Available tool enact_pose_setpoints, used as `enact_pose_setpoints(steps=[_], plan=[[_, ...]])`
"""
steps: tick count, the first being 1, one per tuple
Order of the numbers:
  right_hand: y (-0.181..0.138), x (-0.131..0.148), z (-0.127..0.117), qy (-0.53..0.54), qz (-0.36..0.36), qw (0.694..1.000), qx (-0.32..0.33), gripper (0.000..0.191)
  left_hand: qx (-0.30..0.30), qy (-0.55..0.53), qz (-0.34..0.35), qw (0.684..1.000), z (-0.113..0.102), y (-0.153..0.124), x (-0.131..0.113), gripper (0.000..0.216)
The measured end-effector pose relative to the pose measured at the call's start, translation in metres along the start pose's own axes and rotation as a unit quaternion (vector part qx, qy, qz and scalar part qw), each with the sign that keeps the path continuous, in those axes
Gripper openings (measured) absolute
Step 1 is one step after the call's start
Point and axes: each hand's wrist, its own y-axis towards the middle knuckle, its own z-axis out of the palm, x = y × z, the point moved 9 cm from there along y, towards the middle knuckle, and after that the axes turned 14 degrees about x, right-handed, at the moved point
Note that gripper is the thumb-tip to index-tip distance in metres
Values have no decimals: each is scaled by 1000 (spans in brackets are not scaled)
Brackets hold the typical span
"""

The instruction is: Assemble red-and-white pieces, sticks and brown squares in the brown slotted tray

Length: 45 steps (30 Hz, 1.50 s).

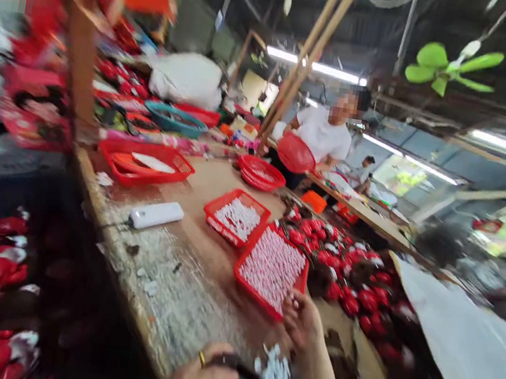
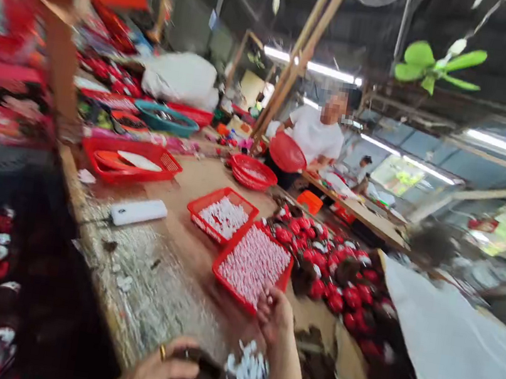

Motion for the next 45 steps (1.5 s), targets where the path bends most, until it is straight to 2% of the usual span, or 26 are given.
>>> enact_pose_setpoints(steps=[1,2,3,6,8,10,12,14,15,17,19,22,26,31,33,36,39,42,45], plan=[[-13,-5,-1,51,0,999,-3,19,2,-14,5,1000,5,-4,0,72],[-25,-11,-4,97,1,995,-14,13,-33,0,22,999,1,-10,-4,85],[-36,-19,-6,136,-1,990,-30,10,-63,22,29,997,-3,-15,-6,87],[-66,-45,-7,210,-6,975,-77,7,-84,51,42,994,-11,-22,-12,83],[-84,-53,5,231,-37,970,-68,9,-74,50,40,995,-10,-22,-14,86],[-102,-48,23,214,-100,971,-31,13,-64,49,35,996,-6,-22,-15,86],[-119,-35,42,134,-161,978,13,16,-66,59,30,996,-4,-21,-17,82],[-133,-20,64,-19,-211,976,53,12,-63,74,24,995,-2,-19,-20,78],[-138,-13,76,-113,-234,963,75,13,-63,79,21,995,-3,-17,-22,77],[-147,-3,103,-284,-279,909,126,21,-59,79,13,995,-5,-14,-25,74],[-152,-2,125,-386,-307,851,183,28,-57,73,3,996,-7,-13,-26,70],[-150,-9,141,-467,-280,802,245,36,-60,76,-13,995,-8,-12,-23,67],[-146,-17,138,-541,-212,777,244,44,-57,83,-27,995,-5,-13,-11,70],[-148,-24,121,-538,-178,790,233,58,-22,71,-5,997,-1,-12,-8,69],[-150,-25,110,-512,-168,816,211,59,-6,65,-4,998,-1,-11,-8,71],[-153,-30,87,-457,-131,868,145,48,13,64,3,998,-5,-9,-12,67],[-158,-44,69,-400,-90,908,84,38,-9,89,22,996,-16,-9,-21,44],[-164,-63,57,-321,-72,944,12,39,-66,143,67,985,-27,-15,-39,21],[-173,-86,58,-209,-75,974,-51,49,-91,180,83,976,-26,-25,-51,27]])
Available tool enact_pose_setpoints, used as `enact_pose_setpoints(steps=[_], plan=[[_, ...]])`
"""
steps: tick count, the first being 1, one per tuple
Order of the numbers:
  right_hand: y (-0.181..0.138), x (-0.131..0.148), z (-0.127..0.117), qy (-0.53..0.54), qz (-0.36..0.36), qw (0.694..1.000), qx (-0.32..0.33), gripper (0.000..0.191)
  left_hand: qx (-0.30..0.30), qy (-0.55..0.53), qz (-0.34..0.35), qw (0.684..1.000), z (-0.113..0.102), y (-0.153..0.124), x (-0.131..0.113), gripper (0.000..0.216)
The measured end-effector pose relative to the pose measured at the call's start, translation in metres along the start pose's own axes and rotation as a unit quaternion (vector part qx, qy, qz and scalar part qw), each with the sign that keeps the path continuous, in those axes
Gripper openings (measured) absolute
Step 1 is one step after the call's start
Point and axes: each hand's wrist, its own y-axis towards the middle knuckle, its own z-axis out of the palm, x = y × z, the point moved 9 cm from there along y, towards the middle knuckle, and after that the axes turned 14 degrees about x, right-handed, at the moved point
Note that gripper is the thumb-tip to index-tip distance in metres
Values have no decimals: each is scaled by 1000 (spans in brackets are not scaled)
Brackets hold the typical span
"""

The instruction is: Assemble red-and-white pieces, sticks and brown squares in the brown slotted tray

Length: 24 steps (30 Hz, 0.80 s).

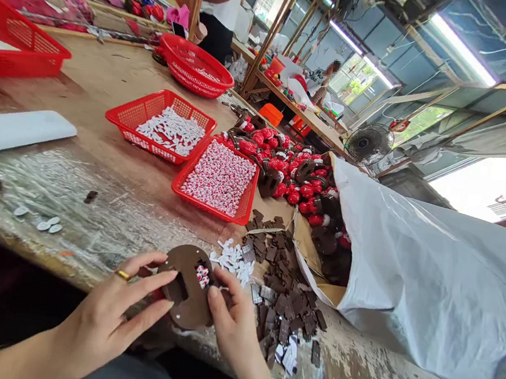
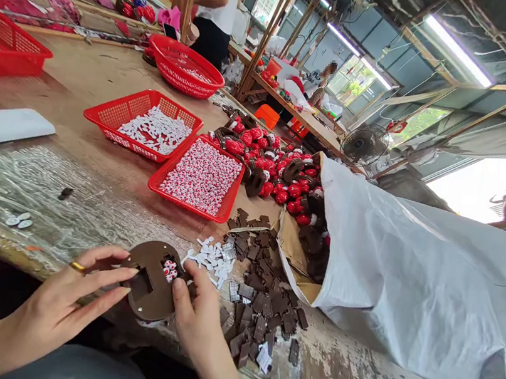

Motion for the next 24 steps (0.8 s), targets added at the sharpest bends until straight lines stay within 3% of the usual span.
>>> enact_pose_setpoints(steps=[2,4,6,8,12,15,18,21,24], plan=[[-9,-9,17,72,7,997,-9,56,36,12,-21,999,7,-5,-1,46],[-19,-11,36,122,-5,992,-3,60,82,33,-40,995,17,-10,1,84],[-30,-6,49,131,-34,991,0,60,104,64,-37,992,21,-12,2,107],[-39,1,53,102,-53,993,15,59,102,91,-37,990,19,-11,2,105],[-40,6,42,27,-40,996,77,45,97,78,-54,991,9,-6,-3,71],[-34,9,19,-24,-39,998,47,42,131,29,-31,990,9,-4,-13,54],[-34,18,21,-99,-51,992,65,61,148,27,-10,989,11,-7,-14,62],[-34,23,28,-143,-50,983,108,63,128,54,-4,990,9,-10,-7,81],[-11,31,-4,-148,-56,986,55,49,99,30,-2,995,1,-8,-2,74]])
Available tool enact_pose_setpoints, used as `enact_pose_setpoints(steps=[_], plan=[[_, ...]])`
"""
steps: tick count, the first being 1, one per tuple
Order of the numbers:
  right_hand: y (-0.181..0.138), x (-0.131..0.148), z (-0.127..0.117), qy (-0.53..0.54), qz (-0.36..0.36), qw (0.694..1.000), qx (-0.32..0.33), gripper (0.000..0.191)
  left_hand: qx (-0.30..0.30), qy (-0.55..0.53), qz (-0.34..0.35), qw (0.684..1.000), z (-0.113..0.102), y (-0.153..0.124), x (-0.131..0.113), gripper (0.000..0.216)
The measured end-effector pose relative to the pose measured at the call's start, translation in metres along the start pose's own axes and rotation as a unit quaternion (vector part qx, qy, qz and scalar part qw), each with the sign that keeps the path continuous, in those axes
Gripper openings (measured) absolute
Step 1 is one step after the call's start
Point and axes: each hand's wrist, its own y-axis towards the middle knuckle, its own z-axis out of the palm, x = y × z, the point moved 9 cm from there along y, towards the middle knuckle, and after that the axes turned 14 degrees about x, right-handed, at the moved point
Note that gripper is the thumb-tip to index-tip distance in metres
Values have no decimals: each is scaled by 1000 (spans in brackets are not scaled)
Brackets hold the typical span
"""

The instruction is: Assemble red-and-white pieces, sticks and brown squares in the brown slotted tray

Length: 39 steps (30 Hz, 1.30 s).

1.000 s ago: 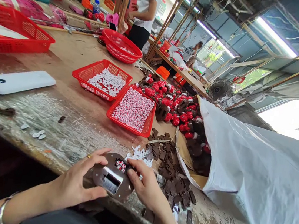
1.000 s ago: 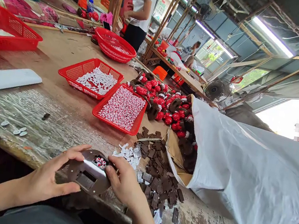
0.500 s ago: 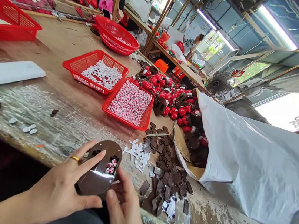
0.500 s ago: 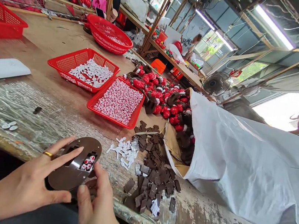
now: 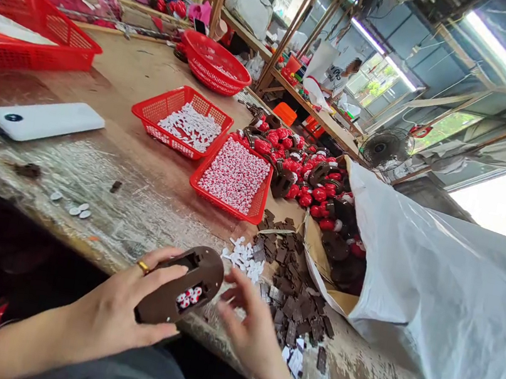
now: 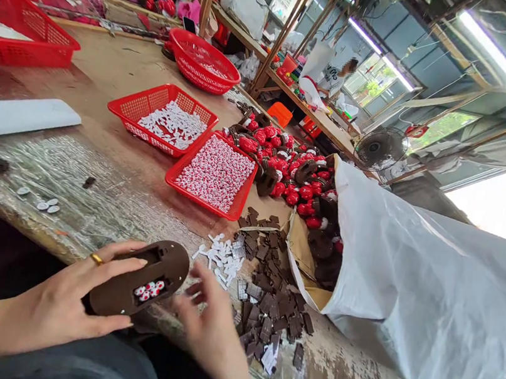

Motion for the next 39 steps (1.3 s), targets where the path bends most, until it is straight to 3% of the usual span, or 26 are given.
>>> enact_pose_setpoints(steps=[3,5,9,13,16,21,23,26,30,32,39], plan=[[54,-11,-61,-90,30,988,-120,36,-18,-46,2,999,-8,1,4,70],[110,-23,-80,-183,101,973,-96,38,-4,-65,16,998,-7,2,3,70],[208,-43,-86,-225,188,956,-20,33,37,-99,23,994,0,3,4,75],[253,-65,-74,-156,216,964,5,14,65,-109,29,991,4,1,2,80],[256,-77,-72,-65,202,977,-21,12,80,-120,36,989,7,-1,1,81],[226,-82,-86,169,150,971,-74,3,71,-130,46,988,5,4,0,83],[212,-77,-91,262,125,954,-77,3,71,-128,46,988,5,7,0,84],[196,-70,-94,359,103,925,-68,20,71,-123,45,989,5,8,0,84],[190,-71,-84,508,119,851,-58,38,85,-118,40,989,9,4,1,82],[194,-76,-79,531,132,834,-69,36,97,-120,34,987,12,2,2,82],[229,-71,-80,451,131,877,-107,22,103,-127,32,986,17,1,5,83]])
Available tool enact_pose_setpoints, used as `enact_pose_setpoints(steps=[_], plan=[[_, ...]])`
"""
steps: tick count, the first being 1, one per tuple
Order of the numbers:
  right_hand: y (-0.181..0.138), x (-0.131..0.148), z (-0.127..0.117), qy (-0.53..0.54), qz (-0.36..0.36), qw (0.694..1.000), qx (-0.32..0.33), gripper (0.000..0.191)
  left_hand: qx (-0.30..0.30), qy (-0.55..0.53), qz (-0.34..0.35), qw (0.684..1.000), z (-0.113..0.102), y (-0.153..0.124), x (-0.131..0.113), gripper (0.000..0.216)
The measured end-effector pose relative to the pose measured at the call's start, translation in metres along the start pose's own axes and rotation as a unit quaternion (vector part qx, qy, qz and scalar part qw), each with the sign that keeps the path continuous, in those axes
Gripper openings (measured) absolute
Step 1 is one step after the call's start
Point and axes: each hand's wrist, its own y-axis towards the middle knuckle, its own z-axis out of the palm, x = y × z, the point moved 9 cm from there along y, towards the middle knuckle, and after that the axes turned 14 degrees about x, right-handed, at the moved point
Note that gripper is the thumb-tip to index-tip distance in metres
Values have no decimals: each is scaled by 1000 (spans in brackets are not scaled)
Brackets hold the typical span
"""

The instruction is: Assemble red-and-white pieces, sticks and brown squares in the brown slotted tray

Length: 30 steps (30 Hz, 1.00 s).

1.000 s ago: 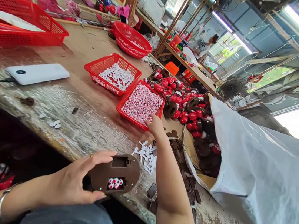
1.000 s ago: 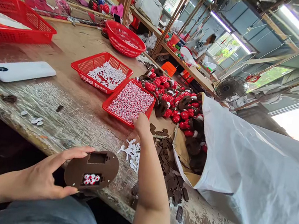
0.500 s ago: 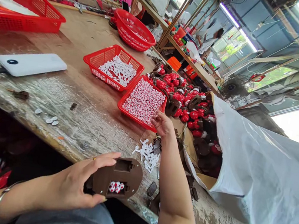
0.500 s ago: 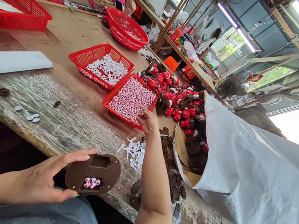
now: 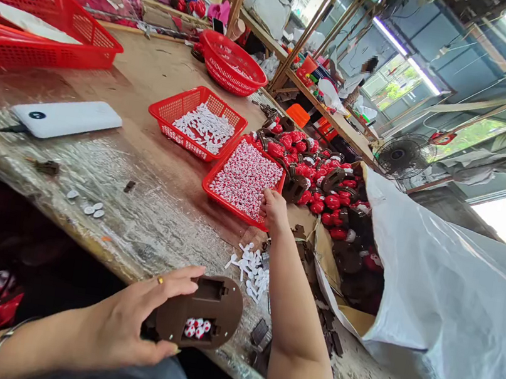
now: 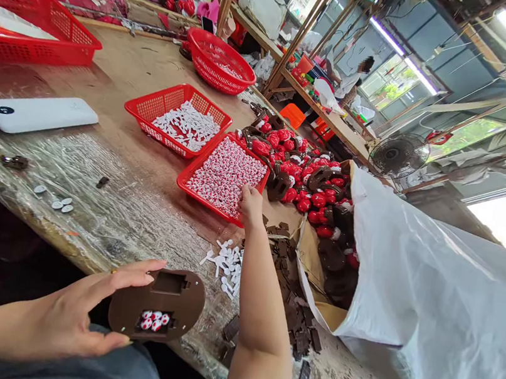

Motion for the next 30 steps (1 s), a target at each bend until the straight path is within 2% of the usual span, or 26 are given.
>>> enact_pose_setpoints(steps=[2,5,6,8,9,10,13,14,15,16,20,25,28,30], plan=[[-6,6,15,-12,11,1000,23,21,-2,-3,-6,1000,-1,0,1,83],[-44,7,47,-35,11,994,105,24,-3,-3,-27,1000,-3,2,2,90],[-64,6,59,-58,-13,988,139,26,-10,-4,-34,999,-4,2,3,93],[-108,7,82,-157,-107,962,196,26,-32,-11,-50,998,-7,3,6,98],[-132,6,94,-240,-166,931,219,22,-43,-15,-56,997,-8,3,8,100],[-155,2,108,-335,-221,882,246,19,-52,-18,-62,997,-9,3,10,101],[-204,-23,139,-567,-325,694,300,20,-63,-21,-70,995,-10,6,15,101],[-210,-29,142,-607,-340,652,301,23,-61,-22,-74,995,-10,6,16,102],[-213,-32,143,-631,-349,628,293,26,-60,-24,-80,995,-10,7,17,102],[-214,-32,142,-643,-354,618,283,28,-59,-28,-86,994,-10,7,18,102],[-217,-27,143,-640,-361,623,267,34,-39,-49,-91,994,-5,5,18,106],[-228,-20,141,-571,-360,682,283,33,-50,-66,-96,992,-5,2,19,111],[-231,-12,115,-524,-337,738,262,37,-34,-83,-92,992,-4,3,19,113],[-228,-3,75,-510,-310,783,178,35,-20,-85,-88,992,-5,3,17,111]])
